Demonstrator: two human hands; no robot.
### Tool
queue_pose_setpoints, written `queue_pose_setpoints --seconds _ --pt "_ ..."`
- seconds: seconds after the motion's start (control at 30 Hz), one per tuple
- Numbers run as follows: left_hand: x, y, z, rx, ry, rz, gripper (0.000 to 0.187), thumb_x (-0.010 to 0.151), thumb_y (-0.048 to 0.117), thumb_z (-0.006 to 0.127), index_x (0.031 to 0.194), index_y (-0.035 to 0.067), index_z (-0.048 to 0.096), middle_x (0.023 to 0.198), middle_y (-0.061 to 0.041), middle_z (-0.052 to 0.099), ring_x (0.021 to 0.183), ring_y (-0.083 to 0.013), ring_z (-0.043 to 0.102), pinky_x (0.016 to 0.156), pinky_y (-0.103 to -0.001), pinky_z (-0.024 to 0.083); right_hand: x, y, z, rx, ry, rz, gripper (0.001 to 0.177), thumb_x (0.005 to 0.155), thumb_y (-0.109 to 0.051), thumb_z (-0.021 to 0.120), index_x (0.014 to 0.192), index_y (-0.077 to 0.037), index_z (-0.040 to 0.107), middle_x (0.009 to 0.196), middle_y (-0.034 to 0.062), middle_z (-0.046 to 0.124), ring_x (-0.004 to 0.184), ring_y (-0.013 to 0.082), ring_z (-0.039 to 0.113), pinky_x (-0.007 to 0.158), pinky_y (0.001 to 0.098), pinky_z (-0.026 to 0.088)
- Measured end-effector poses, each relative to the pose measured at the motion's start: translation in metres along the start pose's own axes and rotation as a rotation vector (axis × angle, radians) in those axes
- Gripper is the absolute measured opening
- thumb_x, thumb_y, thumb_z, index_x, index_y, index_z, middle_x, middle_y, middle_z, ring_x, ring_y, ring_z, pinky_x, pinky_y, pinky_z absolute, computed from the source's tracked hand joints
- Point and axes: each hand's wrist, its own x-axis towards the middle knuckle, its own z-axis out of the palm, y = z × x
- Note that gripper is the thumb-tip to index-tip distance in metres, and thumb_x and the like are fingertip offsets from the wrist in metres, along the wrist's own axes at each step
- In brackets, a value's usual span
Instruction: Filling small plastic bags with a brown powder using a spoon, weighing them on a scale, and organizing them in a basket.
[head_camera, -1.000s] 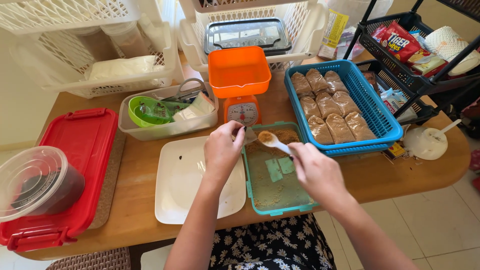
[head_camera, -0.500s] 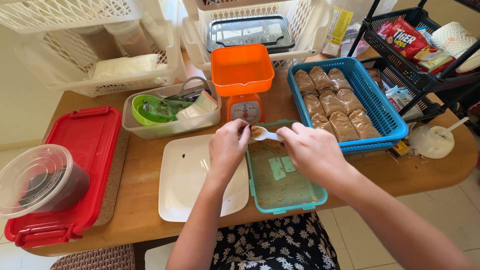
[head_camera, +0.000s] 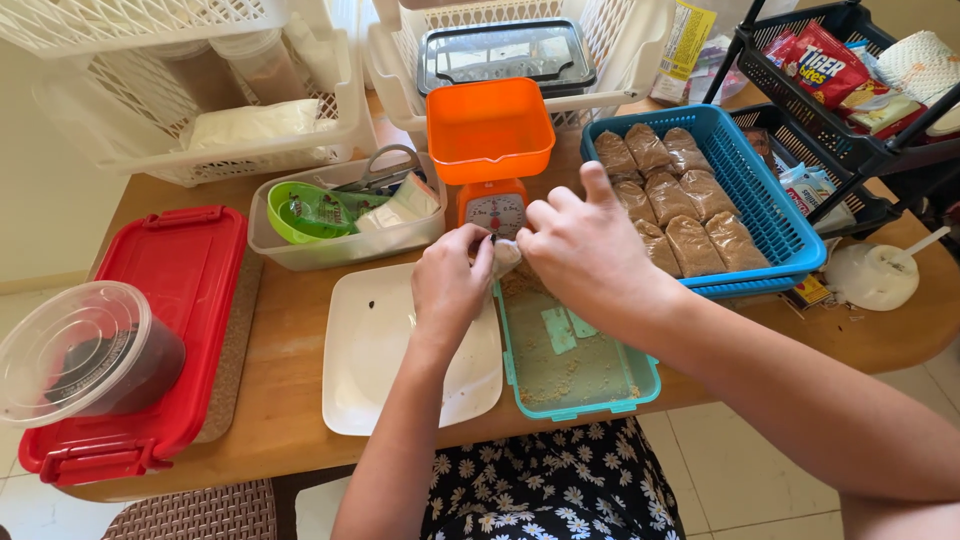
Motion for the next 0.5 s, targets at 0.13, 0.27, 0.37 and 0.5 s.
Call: queue_pose_setpoints --seconds 0.13,0.27,0.37,0.5 --pt "-0.002 -0.001 -0.002 -0.007 0.005 -0.006 0.021 0.107 0.042 0.062 0.117 0.032 0.078 0.103 0.000 0.081 0.105 -0.0291 0.080 0.092 -0.050 0.065 -0.013 0.010 -0.017 0.012 -0.049 0.039 0.012 0.080 -0.015 0.080 0.086 -0.025 0.082 0.079 0.0020 0.065 0.079 0.0233 0.063 0.102 0.0578 0.037" --pt "-0.002 -0.003 -0.001 -0.022 0.009 -0.006 0.021 0.107 0.040 0.062 0.117 0.032 0.078 0.103 0.000 0.082 0.105 -0.0293 0.081 0.092 -0.050 0.065 -0.041 0.024 -0.042 0.035 -0.165 0.160 0.008 0.090 -0.024 0.073 0.095 -0.029 0.075 0.081 -0.0022 0.065 0.076 0.0221 0.069 0.093 0.0497 0.043" --pt "-0.003 -0.004 0.002 -0.037 0.021 -0.002 0.021 0.107 0.039 0.062 0.117 0.031 0.079 0.102 0.000 0.082 0.103 -0.0294 0.081 0.091 -0.050 0.065 -0.075 0.016 -0.041 0.004 -0.246 0.262 0.004 0.101 -0.030 0.070 0.104 -0.031 0.072 0.082 -0.0032 0.064 0.073 0.0234 0.071 0.084 0.0453 0.047" --pt "-0.005 -0.002 0.007 -0.044 0.027 0.009 0.022 0.108 0.038 0.062 0.118 0.029 0.079 0.101 -0.001 0.082 0.101 -0.0300 0.081 0.090 -0.050 0.065 -0.142 -0.021 0.013 -0.025 -0.337 0.343 0.018 0.096 -0.033 0.071 0.114 -0.037 0.073 0.082 -0.0049 0.062 0.071 0.0228 0.071 0.074 0.0439 0.047"
